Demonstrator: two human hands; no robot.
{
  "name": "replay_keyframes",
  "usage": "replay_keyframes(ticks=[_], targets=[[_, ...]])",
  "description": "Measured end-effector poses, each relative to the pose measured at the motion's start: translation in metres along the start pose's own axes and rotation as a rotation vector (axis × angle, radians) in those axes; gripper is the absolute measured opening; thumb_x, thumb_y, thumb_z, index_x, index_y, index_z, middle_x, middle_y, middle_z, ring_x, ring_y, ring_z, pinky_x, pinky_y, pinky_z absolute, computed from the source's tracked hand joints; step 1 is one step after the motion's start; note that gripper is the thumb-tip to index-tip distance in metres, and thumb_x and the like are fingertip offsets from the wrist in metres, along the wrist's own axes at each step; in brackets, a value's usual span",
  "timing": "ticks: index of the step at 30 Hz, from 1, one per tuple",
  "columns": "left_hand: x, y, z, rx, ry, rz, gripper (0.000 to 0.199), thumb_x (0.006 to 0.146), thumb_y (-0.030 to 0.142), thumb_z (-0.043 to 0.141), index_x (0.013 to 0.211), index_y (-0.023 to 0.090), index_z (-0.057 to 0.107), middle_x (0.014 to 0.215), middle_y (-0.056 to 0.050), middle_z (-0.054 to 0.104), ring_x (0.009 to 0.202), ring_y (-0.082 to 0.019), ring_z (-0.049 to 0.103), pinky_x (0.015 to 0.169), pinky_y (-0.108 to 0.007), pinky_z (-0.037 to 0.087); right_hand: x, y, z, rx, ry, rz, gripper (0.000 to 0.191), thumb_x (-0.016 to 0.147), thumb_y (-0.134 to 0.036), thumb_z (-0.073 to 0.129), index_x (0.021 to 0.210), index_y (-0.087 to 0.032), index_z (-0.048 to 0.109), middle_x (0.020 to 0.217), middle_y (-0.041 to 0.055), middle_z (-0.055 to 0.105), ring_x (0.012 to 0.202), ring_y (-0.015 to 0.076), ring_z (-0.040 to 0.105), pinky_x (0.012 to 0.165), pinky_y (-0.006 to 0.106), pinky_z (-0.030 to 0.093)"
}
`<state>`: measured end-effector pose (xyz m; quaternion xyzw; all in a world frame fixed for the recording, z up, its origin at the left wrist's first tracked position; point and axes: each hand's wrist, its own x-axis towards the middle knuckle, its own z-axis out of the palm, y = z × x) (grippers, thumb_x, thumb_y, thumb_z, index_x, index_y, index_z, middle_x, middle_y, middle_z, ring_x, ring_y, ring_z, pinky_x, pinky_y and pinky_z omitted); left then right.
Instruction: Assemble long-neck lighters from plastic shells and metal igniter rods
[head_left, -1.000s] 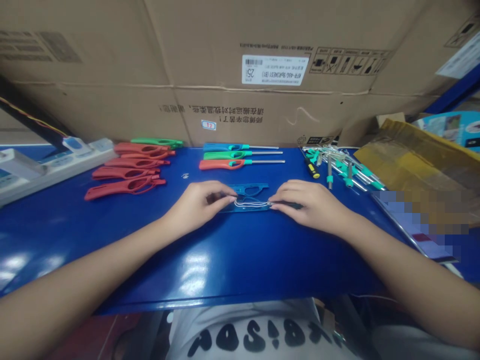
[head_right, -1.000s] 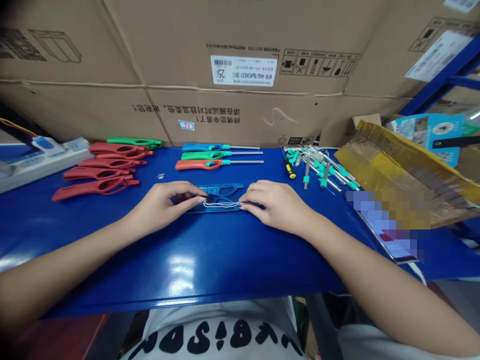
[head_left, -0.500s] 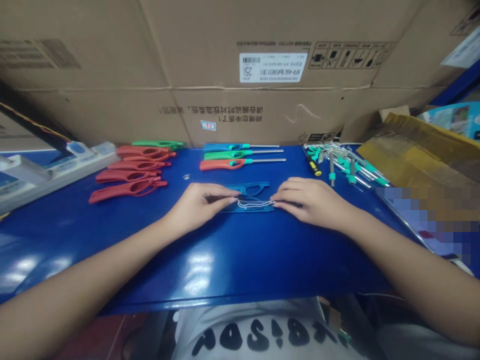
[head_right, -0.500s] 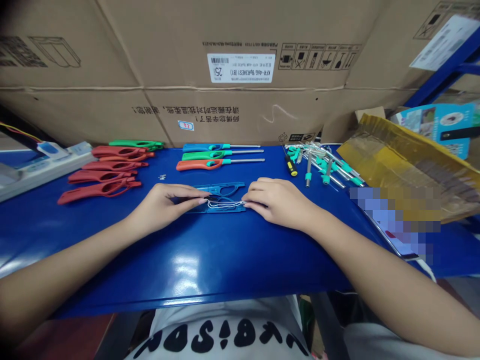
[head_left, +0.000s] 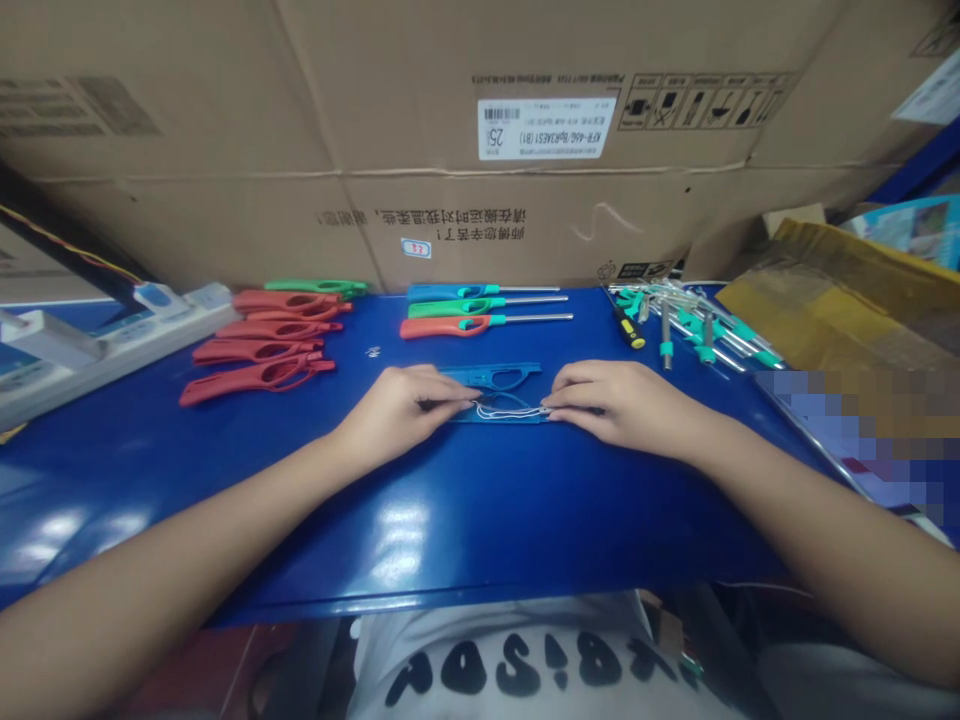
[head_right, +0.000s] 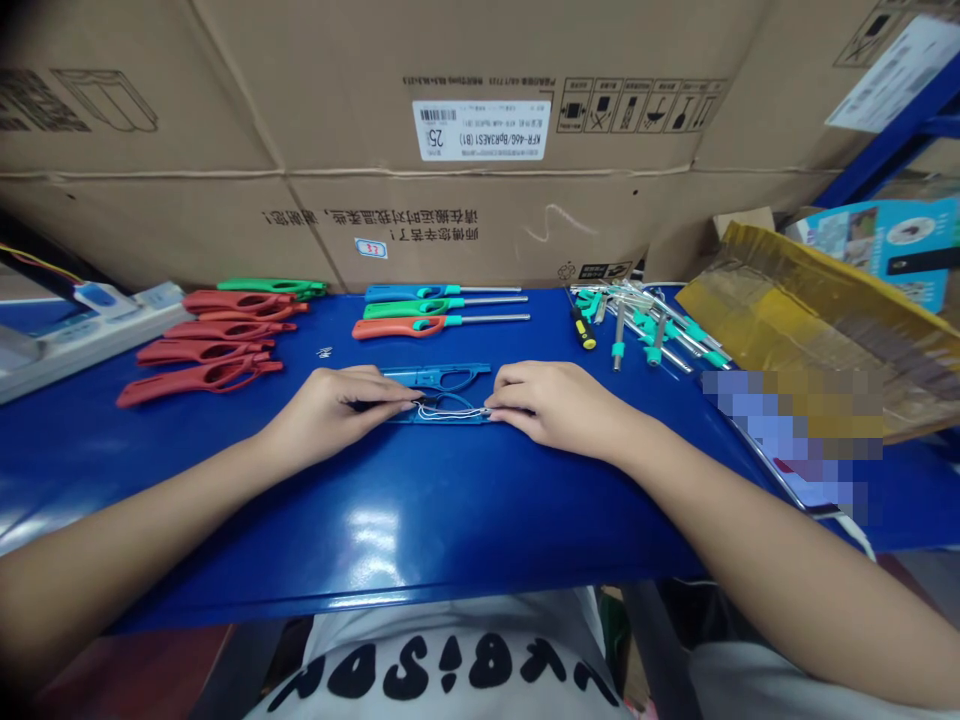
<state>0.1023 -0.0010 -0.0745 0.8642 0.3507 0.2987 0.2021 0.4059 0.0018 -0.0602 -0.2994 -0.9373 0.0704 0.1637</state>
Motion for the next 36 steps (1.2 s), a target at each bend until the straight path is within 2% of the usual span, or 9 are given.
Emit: replay_keyframes(ticks=[9, 14, 22, 33, 36], targets=[[0.001, 0.003, 0.0, -0.008, -0.01, -0.034, 0.021, 0.093, 0.027, 0.064, 0.107, 0.024, 0.079, 0.1, -0.005, 0.08, 0.088, -0.02, 0.073, 0.084, -0.032, 0.058, 0.0, -0.005, 0.0, 0.169, -0.049, 0.069, 0.016, 0.094, -0.028, 0.066, 0.1, -0.021, 0.079, 0.1, 0.0053, 0.074, 0.087, 0.0175, 0.071, 0.08, 0.029, 0.054], [0.001, 0.003, -0.001, -0.008, -0.019, -0.045, 0.022, 0.093, 0.027, 0.064, 0.108, 0.023, 0.079, 0.098, -0.005, 0.08, 0.086, -0.019, 0.072, 0.083, -0.03, 0.058, 0.0, -0.012, 0.001, 0.125, -0.06, 0.067, 0.017, 0.095, -0.025, 0.064, 0.1, -0.02, 0.079, 0.099, 0.0059, 0.073, 0.085, 0.0171, 0.07, 0.077, 0.028, 0.053], [0.003, -0.004, -0.008, -0.019, -0.057, -0.043, 0.019, 0.09, 0.025, 0.068, 0.105, 0.024, 0.08, 0.099, -0.004, 0.08, 0.087, -0.018, 0.075, 0.085, -0.028, 0.057, 0.001, -0.017, 0.007, 0.044, -0.018, 0.017, 0.019, 0.097, -0.026, 0.06, 0.103, -0.02, 0.078, 0.098, 0.0063, 0.073, 0.086, 0.0172, 0.069, 0.077, 0.028, 0.053], [0.005, -0.004, -0.01, -0.047, -0.059, -0.093, 0.02, 0.089, 0.029, 0.067, 0.103, 0.025, 0.08, 0.102, -0.005, 0.08, 0.092, -0.022, 0.075, 0.087, -0.034, 0.058, 0.004, -0.016, 0.008, 0.191, 0.068, 0.066, 0.018, 0.096, -0.024, 0.062, 0.101, -0.02, 0.079, 0.096, 0.007, 0.074, 0.085, 0.0174, 0.07, 0.077, 0.03, 0.056], [0.005, -0.004, -0.009, -0.051, -0.058, -0.104, 0.02, 0.088, 0.03, 0.068, 0.102, 0.025, 0.08, 0.101, -0.005, 0.08, 0.091, -0.022, 0.075, 0.087, -0.035, 0.058, 0.004, -0.016, 0.009, 0.183, 0.056, 0.066, 0.017, 0.096, -0.024, 0.062, 0.101, -0.02, 0.078, 0.097, 0.0066, 0.074, 0.086, 0.0174, 0.07, 0.078, 0.03, 0.055]])
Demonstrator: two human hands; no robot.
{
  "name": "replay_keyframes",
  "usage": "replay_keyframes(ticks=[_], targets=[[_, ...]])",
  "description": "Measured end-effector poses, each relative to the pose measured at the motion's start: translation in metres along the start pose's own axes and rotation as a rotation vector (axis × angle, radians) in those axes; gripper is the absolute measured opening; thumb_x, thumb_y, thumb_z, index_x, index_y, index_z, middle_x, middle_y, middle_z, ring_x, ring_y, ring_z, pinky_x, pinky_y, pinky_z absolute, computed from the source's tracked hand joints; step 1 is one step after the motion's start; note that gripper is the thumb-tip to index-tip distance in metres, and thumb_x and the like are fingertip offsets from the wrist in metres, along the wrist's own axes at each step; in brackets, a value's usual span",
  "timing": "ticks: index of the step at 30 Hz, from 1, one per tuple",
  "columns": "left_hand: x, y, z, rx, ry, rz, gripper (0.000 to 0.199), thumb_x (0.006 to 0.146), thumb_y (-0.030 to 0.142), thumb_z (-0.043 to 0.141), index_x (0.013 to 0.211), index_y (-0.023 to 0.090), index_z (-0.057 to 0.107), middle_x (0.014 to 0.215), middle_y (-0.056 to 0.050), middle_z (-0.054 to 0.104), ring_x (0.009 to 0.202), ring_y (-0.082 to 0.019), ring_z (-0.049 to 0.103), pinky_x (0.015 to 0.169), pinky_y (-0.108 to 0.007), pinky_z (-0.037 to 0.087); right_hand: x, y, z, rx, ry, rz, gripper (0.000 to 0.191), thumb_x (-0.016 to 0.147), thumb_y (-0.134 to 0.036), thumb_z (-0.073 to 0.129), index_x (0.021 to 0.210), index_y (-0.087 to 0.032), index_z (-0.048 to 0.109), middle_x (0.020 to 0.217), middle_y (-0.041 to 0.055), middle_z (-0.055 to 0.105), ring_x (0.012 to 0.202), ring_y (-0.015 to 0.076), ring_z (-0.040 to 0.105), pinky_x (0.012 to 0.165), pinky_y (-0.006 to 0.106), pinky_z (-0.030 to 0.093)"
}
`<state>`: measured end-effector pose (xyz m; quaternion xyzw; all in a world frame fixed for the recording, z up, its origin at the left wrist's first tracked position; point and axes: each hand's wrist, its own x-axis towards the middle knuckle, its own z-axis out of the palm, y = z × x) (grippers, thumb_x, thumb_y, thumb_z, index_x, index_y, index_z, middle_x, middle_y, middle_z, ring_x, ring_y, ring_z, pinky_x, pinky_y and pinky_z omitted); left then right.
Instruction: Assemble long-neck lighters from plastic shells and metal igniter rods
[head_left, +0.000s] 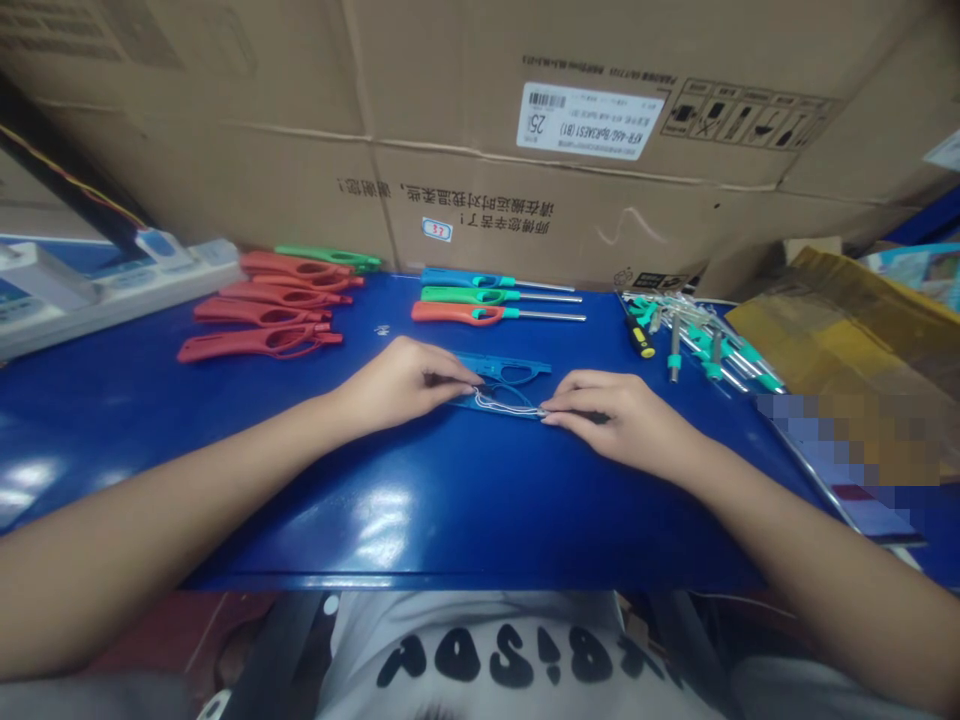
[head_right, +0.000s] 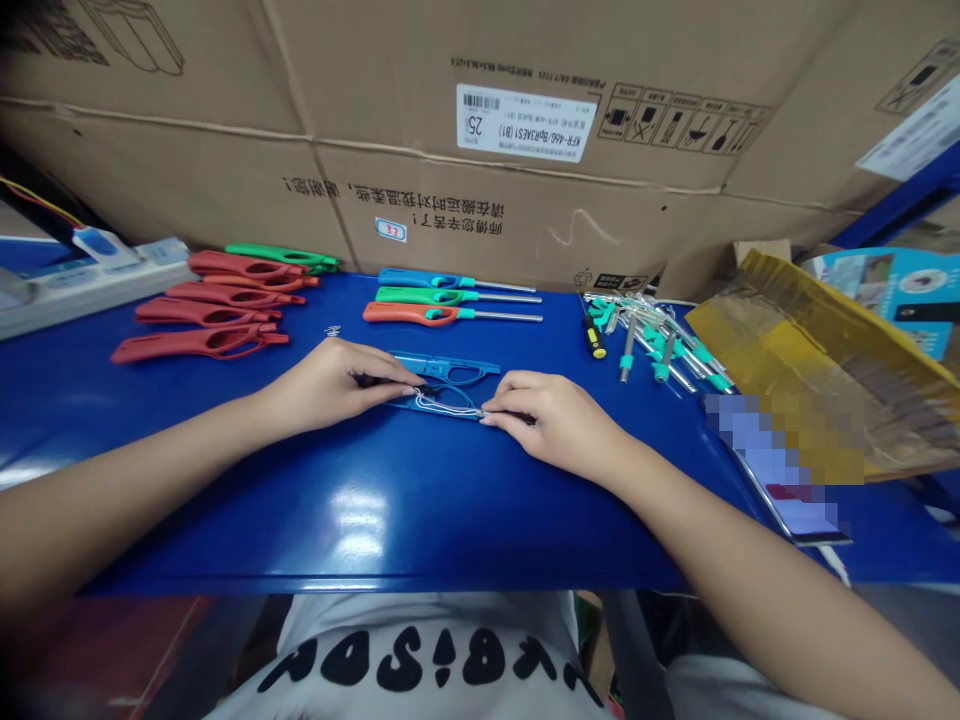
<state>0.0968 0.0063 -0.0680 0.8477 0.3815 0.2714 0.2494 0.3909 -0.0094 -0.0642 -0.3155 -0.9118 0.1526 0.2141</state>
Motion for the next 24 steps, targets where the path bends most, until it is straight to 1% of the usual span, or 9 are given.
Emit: replay_keyframes(ticks=[5, 8, 10, 14, 16, 18, 20, 22, 24], targets=[[-0.001, 0.0, 0.002, 0.014, 0.02, 0.033, 0.019, 0.089, 0.027, 0.068, 0.103, 0.023, 0.08, 0.099, -0.004, 0.08, 0.087, -0.019, 0.075, 0.083, -0.028, 0.057, -0.001, 0.0, 0.002, -0.144, -0.035, -0.004, 0.019, 0.097, -0.026, 0.061, 0.101, -0.02, 0.078, 0.099, 0.0056, 0.074, 0.09, 0.0177, 0.07, 0.078, 0.029, 0.053], [-0.001, 0.001, 0.003, 0.011, 0.017, 0.022, 0.019, 0.089, 0.028, 0.068, 0.102, 0.023, 0.08, 0.097, -0.004, 0.08, 0.084, -0.018, 0.074, 0.079, -0.027, 0.056, -0.002, 0.0, 0.001, -0.243, -0.04, -0.047, 0.02, 0.099, -0.026, 0.059, 0.101, -0.022, 0.078, 0.099, 0.004, 0.074, 0.088, 0.0166, 0.069, 0.073, 0.027, 0.05], [-0.001, 0.002, 0.004, 0.005, 0.009, 0.008, 0.02, 0.089, 0.03, 0.068, 0.103, 0.023, 0.08, 0.095, -0.004, 0.08, 0.081, -0.018, 0.074, 0.076, -0.026, 0.056, -0.002, -0.002, 0.0, -0.353, -0.042, -0.091, 0.022, 0.1, -0.026, 0.055, 0.099, -0.023, 0.077, 0.098, 0.0034, 0.075, 0.085, 0.0161, 0.068, 0.068, 0.028, 0.047], [0.0, 0.003, 0.006, -0.026, 0.012, -0.022, 0.021, 0.088, 0.032, 0.068, 0.102, 0.022, 0.081, 0.09, -0.005, 0.079, 0.072, -0.016, 0.07, 0.069, -0.025, 0.054, -0.002, -0.012, 0.002, -0.621, -0.088, -0.211, 0.03, 0.102, -0.02, 0.047, 0.09, -0.017, 0.074, 0.086, 0.0057, 0.072, 0.07, 0.0162, 0.061, 0.062, 0.033, 0.039], [0.0, 0.002, 0.007, -0.044, 0.013, -0.034, 0.021, 0.087, 0.032, 0.069, 0.102, 0.022, 0.081, 0.089, -0.005, 0.079, 0.071, -0.016, 0.069, 0.067, -0.025, 0.053, -0.001, -0.019, 0.003, -0.691, -0.097, -0.252, 0.031, 0.101, -0.016, 0.047, 0.083, -0.015, 0.072, 0.078, 0.0061, 0.068, 0.066, 0.0168, 0.058, 0.062, 0.035, 0.037], [0.0, 0.003, 0.008, -0.056, 0.005, -0.039, 0.021, 0.087, 0.031, 0.069, 0.101, 0.021, 0.081, 0.089, -0.004, 0.079, 0.071, -0.016, 0.069, 0.066, -0.025, 0.052, -0.001, -0.024, 0.003, -0.702, -0.09, -0.248, 0.03, 0.099, -0.016, 0.049, 0.078, -0.015, 0.071, 0.075, 0.0066, 0.066, 0.068, 0.0185, 0.058, 0.062, 0.036, 0.036], [-0.001, 0.004, 0.009, -0.065, -0.002, -0.039, 0.02, 0.088, 0.03, 0.069, 0.102, 0.021, 0.081, 0.089, -0.004, 0.079, 0.072, -0.015, 0.069, 0.068, -0.025, 0.052, -0.002, -0.026, 0.002, -0.67, -0.077, -0.208, 0.028, 0.098, -0.023, 0.052, 0.081, -0.015, 0.072, 0.078, 0.0077, 0.067, 0.075, 0.021, 0.06, 0.062, 0.036, 0.038], [-0.003, 0.008, 0.012, -0.071, 0.0, -0.033, 0.019, 0.089, 0.028, 0.069, 0.102, 0.021, 0.08, 0.09, -0.004, 0.078, 0.073, -0.015, 0.07, 0.071, -0.025, 0.053, -0.003, -0.026, 0.0, -0.583, -0.041, -0.118, 0.025, 0.097, -0.031, 0.055, 0.093, -0.015, 0.074, 0.09, 0.0087, 0.07, 0.081, 0.022, 0.063, 0.063, 0.035, 0.041], [-0.004, 0.013, 0.017, -0.072, 0.016, -0.02, 0.018, 0.09, 0.026, 0.068, 0.102, 0.021, 0.08, 0.092, -0.004, 0.078, 0.076, -0.016, 0.071, 0.073, -0.026, 0.054, -0.005, -0.025, 0.001, -0.424, -0.012, 0.003, 0.027, 0.096, -0.035, 0.058, 0.11, -0.017, 0.071, 0.106, 0.0083, 0.07, 0.081, 0.0193, 0.064, 0.064, 0.032, 0.046]])
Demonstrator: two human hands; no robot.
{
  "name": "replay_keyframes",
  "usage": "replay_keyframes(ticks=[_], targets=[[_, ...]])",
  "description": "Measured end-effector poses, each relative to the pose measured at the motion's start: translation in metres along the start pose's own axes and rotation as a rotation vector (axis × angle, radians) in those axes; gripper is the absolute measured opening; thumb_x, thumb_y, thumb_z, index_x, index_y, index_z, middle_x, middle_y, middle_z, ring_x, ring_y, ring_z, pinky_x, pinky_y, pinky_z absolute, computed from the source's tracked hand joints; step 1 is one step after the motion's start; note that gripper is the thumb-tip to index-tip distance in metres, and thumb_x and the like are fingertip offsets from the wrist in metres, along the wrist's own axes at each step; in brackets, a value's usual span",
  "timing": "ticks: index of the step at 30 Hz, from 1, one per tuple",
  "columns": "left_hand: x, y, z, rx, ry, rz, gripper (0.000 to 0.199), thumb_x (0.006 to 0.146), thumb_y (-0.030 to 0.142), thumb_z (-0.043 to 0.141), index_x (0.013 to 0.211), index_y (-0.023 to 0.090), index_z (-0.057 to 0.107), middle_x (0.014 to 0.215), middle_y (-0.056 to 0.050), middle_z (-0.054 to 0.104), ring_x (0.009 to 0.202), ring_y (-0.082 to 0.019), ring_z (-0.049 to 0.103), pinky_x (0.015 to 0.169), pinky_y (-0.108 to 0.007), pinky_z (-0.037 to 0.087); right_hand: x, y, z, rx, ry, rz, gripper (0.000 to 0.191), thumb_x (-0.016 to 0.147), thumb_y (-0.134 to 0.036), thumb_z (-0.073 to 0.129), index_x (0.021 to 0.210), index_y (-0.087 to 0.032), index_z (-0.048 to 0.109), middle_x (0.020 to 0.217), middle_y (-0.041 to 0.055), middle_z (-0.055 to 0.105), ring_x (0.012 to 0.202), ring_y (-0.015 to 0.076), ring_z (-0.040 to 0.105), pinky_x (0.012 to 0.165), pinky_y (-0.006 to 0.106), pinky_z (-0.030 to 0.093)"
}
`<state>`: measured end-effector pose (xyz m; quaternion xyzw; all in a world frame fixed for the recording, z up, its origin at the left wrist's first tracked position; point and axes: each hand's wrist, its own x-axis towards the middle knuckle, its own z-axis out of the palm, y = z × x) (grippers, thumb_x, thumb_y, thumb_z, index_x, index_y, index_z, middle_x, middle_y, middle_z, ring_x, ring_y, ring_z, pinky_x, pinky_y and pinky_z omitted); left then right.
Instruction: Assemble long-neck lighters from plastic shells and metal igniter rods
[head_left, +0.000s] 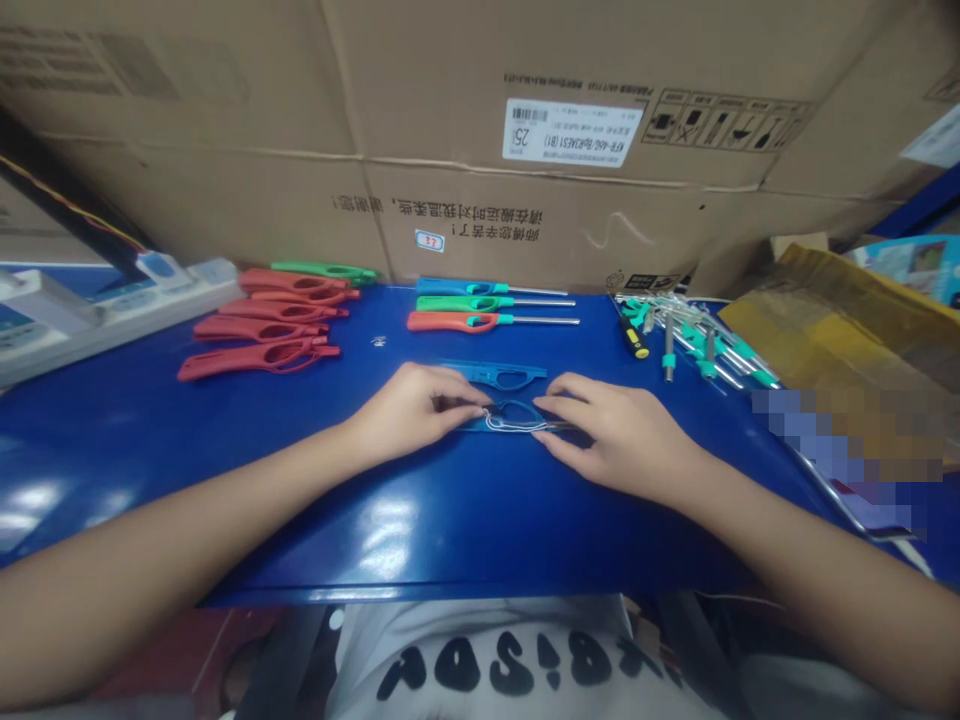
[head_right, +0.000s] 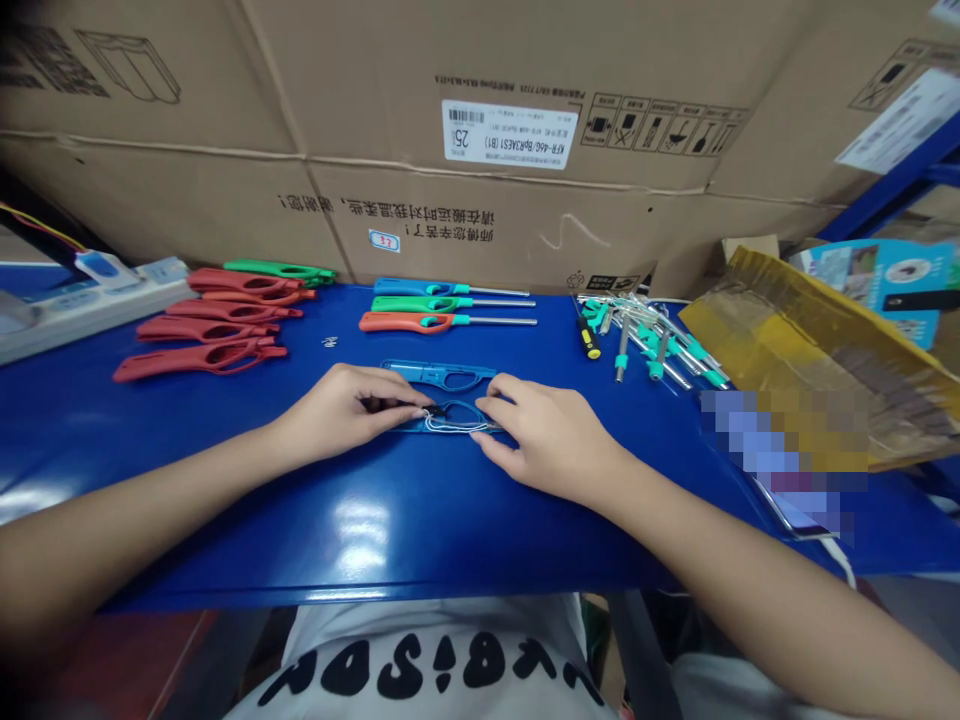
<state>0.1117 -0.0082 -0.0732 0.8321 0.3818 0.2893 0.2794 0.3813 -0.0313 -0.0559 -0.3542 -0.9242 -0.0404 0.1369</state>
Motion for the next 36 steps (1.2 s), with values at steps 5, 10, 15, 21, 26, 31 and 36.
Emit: replay_keyframes(ticks=[5, 10, 15, 21, 26, 31, 36], targets=[[-0.005, 0.009, 0.01, 0.019, 0.016, 0.05, 0.019, 0.092, 0.023, 0.065, 0.104, 0.021, 0.079, 0.097, -0.004, 0.078, 0.082, -0.016, 0.073, 0.078, -0.026, 0.055, 0.002, -0.001, 0.005, 0.321, -0.105, 0.103, 0.02, 0.095, -0.033, 0.061, 0.11, -0.022, 0.069, 0.112, 0.0053, 0.064, 0.08, 0.0152, 0.063, 0.07, 0.029, 0.049], [-0.008, 0.012, 0.01, 0.046, 0.006, 0.061, 0.018, 0.092, 0.022, 0.065, 0.104, 0.02, 0.079, 0.096, -0.003, 0.078, 0.077, -0.014, 0.071, 0.071, -0.024, 0.054, 0.007, 0.002, 0.005, 0.453, -0.137, 0.166, 0.005, 0.091, -0.025, 0.068, 0.094, -0.021, 0.066, 0.101, 0.0018, 0.064, 0.072, 0.0114, 0.055, 0.067, 0.026, 0.043], [-0.008, 0.014, 0.007, 0.047, -0.019, 0.065, 0.021, 0.092, 0.021, 0.064, 0.108, 0.019, 0.077, 0.099, -0.003, 0.078, 0.071, -0.011, 0.069, 0.064, -0.021, 0.052, 0.009, 0.005, 0.005, 0.533, -0.136, 0.196, 0.007, 0.088, -0.024, 0.07, 0.088, -0.02, 0.065, 0.094, 0.0004, 0.064, 0.065, 0.0097, 0.049, 0.066, 0.025, 0.04], [-0.006, 0.009, 0.006, 0.066, -0.028, 0.093, 0.023, 0.096, 0.02, 0.059, 0.11, 0.018, 0.077, 0.105, -0.004, 0.079, 0.088, -0.015, 0.074, 0.079, -0.023, 0.056, 0.008, 0.003, 0.007, 0.509, -0.143, 0.182, 0.005, 0.09, -0.023, 0.068, 0.094, -0.021, 0.067, 0.097, 0.0011, 0.065, 0.067, 0.0106, 0.049, 0.068, 0.026, 0.04], [-0.004, 0.006, 0.006, 0.014, -0.022, 0.045, 0.021, 0.094, 0.024, 0.062, 0.107, 0.019, 0.078, 0.102, -0.004, 0.079, 0.087, -0.016, 0.074, 0.079, -0.024, 0.056, 0.009, 0.003, 0.007, 0.534, -0.129, 0.19, 0.001, 0.089, -0.021, 0.068, 0.088, -0.02, 0.067, 0.092, -0.0004, 0.064, 0.063, 0.0092, 0.046, 0.067, 0.025, 0.039], [-0.003, 0.007, 0.005, -0.092, -0.018, -0.109, 0.019, 0.091, 0.028, 0.067, 0.101, 0.019, 0.079, 0.094, -0.003, 0.08, 0.073, -0.014, 0.07, 0.066, -0.022, 0.053, 0.01, 0.005, 0.008, 0.603, -0.135, 0.237, 0.005, 0.087, -0.021, 0.071, 0.086, -0.019, 0.067, 0.088, -0.0013, 0.063, 0.06, 0.0082, 0.044, 0.065, 0.025, 0.038], [-0.003, 0.009, 0.006, -0.191, 0.004, -0.219, 0.02, 0.087, 0.031, 0.07, 0.1, 0.018, 0.08, 0.084, -0.004, 0.079, 0.06, -0.011, 0.062, 0.055, -0.02, 0.048, 0.01, 0.006, 0.008, 0.631, -0.131, 0.281, 0.006, 0.085, -0.022, 0.073, 0.085, -0.019, 0.067, 0.083, -0.0019, 0.06, 0.06, 0.0085, 0.045, 0.064, 0.025, 0.038]])
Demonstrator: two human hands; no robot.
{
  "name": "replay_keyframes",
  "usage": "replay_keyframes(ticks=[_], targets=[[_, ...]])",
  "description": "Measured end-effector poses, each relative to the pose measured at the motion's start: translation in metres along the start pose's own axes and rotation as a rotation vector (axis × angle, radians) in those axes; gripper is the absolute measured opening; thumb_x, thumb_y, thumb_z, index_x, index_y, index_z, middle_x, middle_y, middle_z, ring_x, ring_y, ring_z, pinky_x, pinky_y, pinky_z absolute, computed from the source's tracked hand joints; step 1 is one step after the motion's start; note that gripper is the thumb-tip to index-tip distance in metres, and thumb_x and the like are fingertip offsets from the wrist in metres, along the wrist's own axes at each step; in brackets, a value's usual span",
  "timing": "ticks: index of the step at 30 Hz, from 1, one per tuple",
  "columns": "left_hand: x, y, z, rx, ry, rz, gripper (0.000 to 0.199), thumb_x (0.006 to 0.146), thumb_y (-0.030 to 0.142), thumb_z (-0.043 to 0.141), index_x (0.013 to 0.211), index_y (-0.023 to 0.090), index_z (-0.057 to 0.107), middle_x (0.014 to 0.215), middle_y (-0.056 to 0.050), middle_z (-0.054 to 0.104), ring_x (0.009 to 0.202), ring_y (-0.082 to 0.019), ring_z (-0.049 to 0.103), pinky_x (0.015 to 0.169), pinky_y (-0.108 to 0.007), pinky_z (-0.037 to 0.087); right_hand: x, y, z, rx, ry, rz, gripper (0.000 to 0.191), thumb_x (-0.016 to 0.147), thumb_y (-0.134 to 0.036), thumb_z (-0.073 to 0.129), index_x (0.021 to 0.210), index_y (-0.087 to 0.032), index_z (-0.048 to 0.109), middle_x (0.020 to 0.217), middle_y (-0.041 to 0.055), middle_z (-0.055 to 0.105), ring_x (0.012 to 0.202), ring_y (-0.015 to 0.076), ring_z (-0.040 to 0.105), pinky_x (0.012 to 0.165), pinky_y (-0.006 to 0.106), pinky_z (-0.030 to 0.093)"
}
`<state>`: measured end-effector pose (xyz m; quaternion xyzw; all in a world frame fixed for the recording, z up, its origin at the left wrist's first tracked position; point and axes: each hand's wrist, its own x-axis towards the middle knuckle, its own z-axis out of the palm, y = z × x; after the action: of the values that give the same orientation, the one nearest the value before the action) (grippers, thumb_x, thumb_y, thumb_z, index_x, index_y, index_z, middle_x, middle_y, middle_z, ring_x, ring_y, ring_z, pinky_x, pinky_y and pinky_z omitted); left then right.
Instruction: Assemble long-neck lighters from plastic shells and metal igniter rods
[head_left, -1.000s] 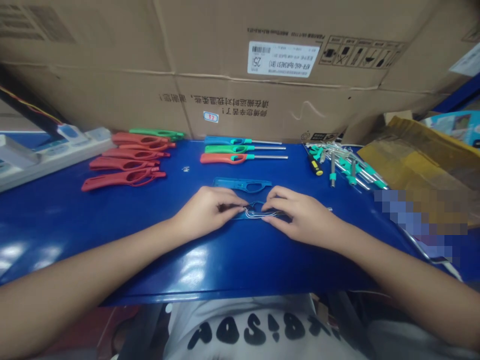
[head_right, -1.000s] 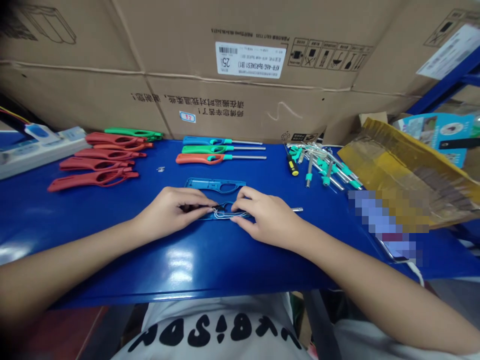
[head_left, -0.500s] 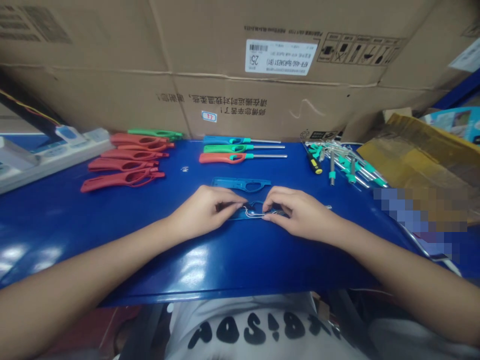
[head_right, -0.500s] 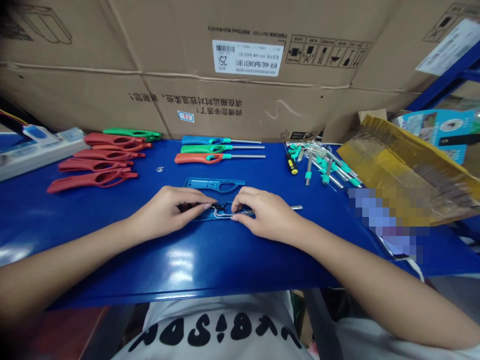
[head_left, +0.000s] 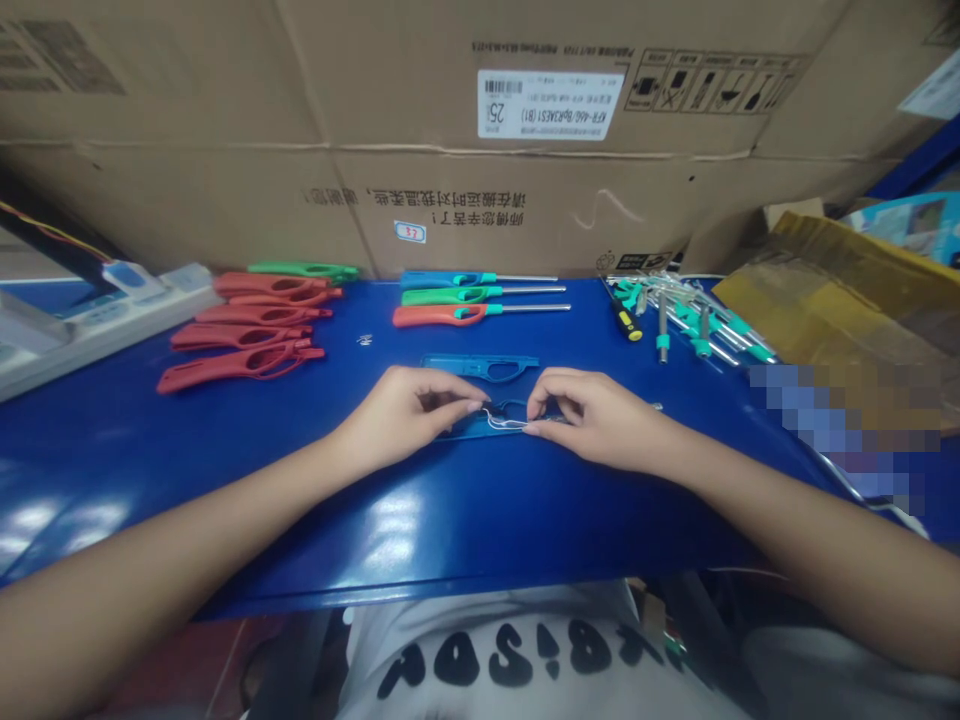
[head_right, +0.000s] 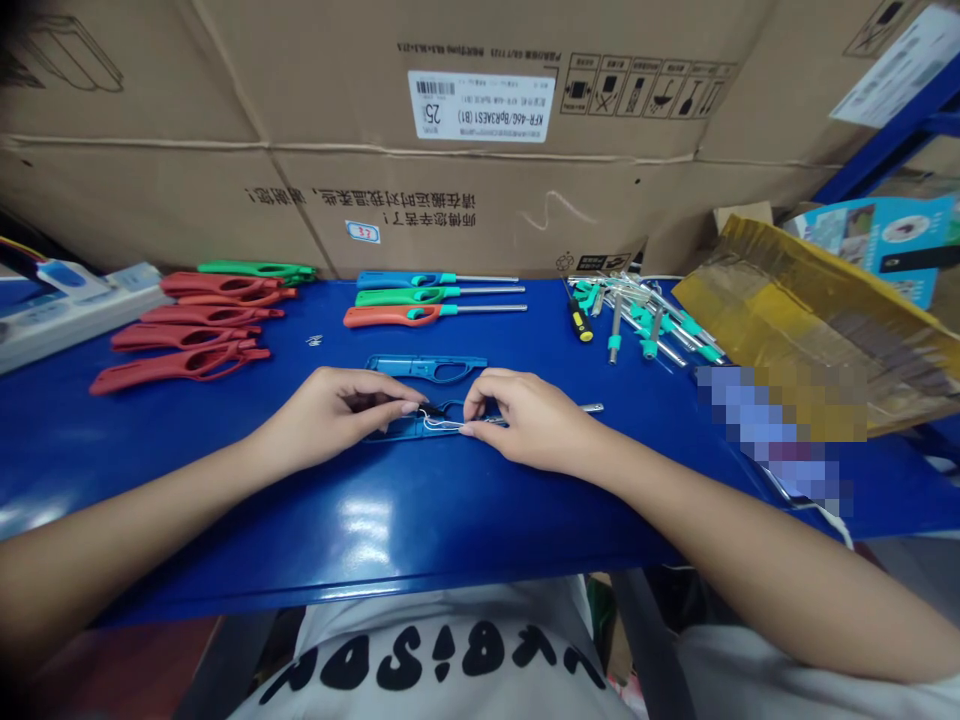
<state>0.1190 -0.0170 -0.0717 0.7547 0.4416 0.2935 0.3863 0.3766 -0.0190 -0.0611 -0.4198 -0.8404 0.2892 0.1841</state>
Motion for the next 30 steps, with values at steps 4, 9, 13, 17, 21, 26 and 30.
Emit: replay_keyframes(ticks=[4, 9, 13, 17, 21, 26, 30], targets=[[0.0001, 0.0014, -0.0002, -0.023, 0.004, -0.039, 0.02, 0.085, 0.031, 0.072, 0.096, 0.018, 0.081, 0.076, -0.003, 0.076, 0.054, -0.009, 0.054, 0.05, -0.018, 0.042, -0.0003, 0.0001, 0.0004, -0.009, 0.003, 0.011, 0.008, 0.085, -0.024, 0.073, 0.085, -0.019, 0.067, 0.08, -0.0018, 0.059, 0.062, 0.0096, 0.046, 0.065, 0.025, 0.037], [0.0003, 0.0048, -0.0015, -0.073, -0.006, -0.069, 0.021, 0.084, 0.032, 0.073, 0.096, 0.016, 0.081, 0.072, -0.003, 0.074, 0.055, -0.009, 0.053, 0.05, -0.018, 0.042, 0.0, -0.0003, 0.0011, -0.044, 0.0, 0.037, 0.008, 0.087, -0.025, 0.07, 0.085, -0.019, 0.065, 0.074, -0.0029, 0.056, 0.061, 0.0104, 0.045, 0.064, 0.025, 0.036], [-0.0004, 0.0077, -0.0018, -0.092, 0.013, -0.074, 0.022, 0.083, 0.033, 0.075, 0.097, 0.016, 0.08, 0.075, -0.004, 0.075, 0.055, -0.009, 0.055, 0.052, -0.019, 0.044, 0.0002, -0.0009, 0.0015, -0.066, 0.002, 0.073, 0.011, 0.088, -0.028, 0.07, 0.086, -0.02, 0.062, 0.068, -0.0047, 0.052, 0.059, 0.0108, 0.043, 0.064, 0.026, 0.034], [-0.0016, 0.0075, -0.0014, -0.093, 0.014, -0.067, 0.023, 0.084, 0.033, 0.075, 0.098, 0.017, 0.08, 0.077, -0.004, 0.076, 0.056, -0.01, 0.056, 0.052, -0.02, 0.045, 0.0002, -0.0018, -0.0004, -0.066, -0.012, 0.083, 0.009, 0.088, -0.026, 0.068, 0.086, -0.019, 0.062, 0.067, -0.005, 0.052, 0.058, 0.0106, 0.043, 0.063, 0.025, 0.034], [-0.002, 0.0069, -0.0011, -0.087, 0.012, -0.072, 0.023, 0.084, 0.034, 0.075, 0.098, 0.017, 0.08, 0.076, -0.003, 0.076, 0.055, -0.009, 0.056, 0.052, -0.019, 0.044, -0.0005, -0.0027, -0.0023, -0.068, -0.052, 0.015, 0.005, 0.089, -0.019, 0.065, 0.093, -0.019, 0.067, 0.08, -0.0019, 0.058, 0.061, 0.0097, 0.046, 0.065, 0.025, 0.036], [-0.0014, 0.0087, -0.0009, -0.019, 0.005, -0.039, 0.019, 0.084, 0.032, 0.074, 0.096, 0.018, 0.08, 0.071, -0.002, 0.074, 0.052, -0.008, 0.051, 0.049, -0.018, 0.041, -0.0002, -0.0034, -0.0028, -0.059, -0.048, 0.055, 0.003, 0.089, -0.022, 0.065, 0.088, -0.019, 0.065, 0.068, -0.0047, 0.052, 0.057, 0.0101, 0.044, 0.064, 0.025, 0.035], [-0.0011, 0.0076, -0.0011, 0.019, -0.01, -0.002, 0.018, 0.085, 0.031, 0.072, 0.095, 0.018, 0.081, 0.075, -0.003, 0.077, 0.053, -0.009, 0.055, 0.049, -0.019, 0.043, -0.0002, -0.0025, -0.0031, 0.005, -0.05, 0.115, 0.006, 0.091, -0.025, 0.06, 0.093, -0.02, 0.062, 0.065, -0.0058, 0.051, 0.056, 0.0106, 0.044, 0.061, 0.025, 0.034]])
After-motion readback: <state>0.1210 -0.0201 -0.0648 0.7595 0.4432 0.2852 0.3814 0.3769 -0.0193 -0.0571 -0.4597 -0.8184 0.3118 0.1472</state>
